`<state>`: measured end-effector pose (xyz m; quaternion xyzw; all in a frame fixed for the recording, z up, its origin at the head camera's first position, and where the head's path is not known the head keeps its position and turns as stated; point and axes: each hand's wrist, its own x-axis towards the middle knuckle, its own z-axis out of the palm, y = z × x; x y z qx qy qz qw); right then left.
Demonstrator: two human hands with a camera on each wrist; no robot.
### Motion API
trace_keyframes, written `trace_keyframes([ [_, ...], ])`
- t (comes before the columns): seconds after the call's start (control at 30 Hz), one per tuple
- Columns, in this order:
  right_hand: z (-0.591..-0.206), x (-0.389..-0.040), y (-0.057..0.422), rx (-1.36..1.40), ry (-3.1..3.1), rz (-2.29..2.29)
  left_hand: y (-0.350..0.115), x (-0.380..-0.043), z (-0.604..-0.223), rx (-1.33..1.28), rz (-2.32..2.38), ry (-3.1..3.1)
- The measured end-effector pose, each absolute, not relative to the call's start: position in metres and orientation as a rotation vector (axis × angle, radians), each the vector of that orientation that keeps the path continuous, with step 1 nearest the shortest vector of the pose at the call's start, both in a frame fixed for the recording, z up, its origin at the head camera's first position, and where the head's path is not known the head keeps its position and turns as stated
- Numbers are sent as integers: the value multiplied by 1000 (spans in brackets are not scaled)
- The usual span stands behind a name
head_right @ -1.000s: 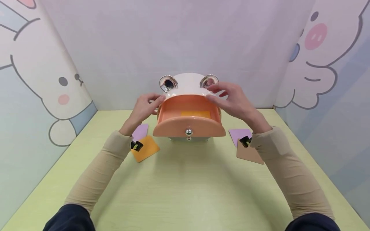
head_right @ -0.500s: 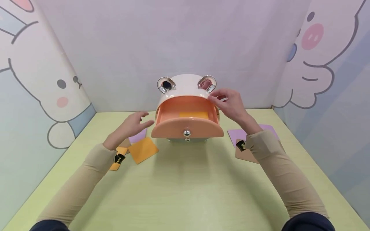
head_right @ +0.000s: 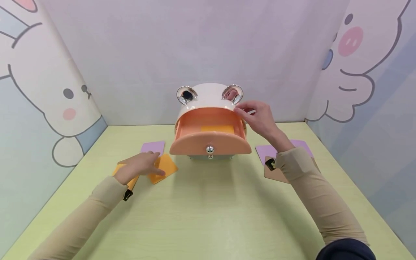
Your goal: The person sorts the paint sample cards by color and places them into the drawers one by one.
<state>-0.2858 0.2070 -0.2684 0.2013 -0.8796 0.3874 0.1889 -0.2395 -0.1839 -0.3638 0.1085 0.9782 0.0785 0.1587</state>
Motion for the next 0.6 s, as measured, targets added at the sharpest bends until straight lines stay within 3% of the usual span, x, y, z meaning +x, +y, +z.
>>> trace_keyframes([
  [0.6, -267, -286, 208, 566, -2505, 1091, -182, -240, -379, 334, 217, 2797],
])
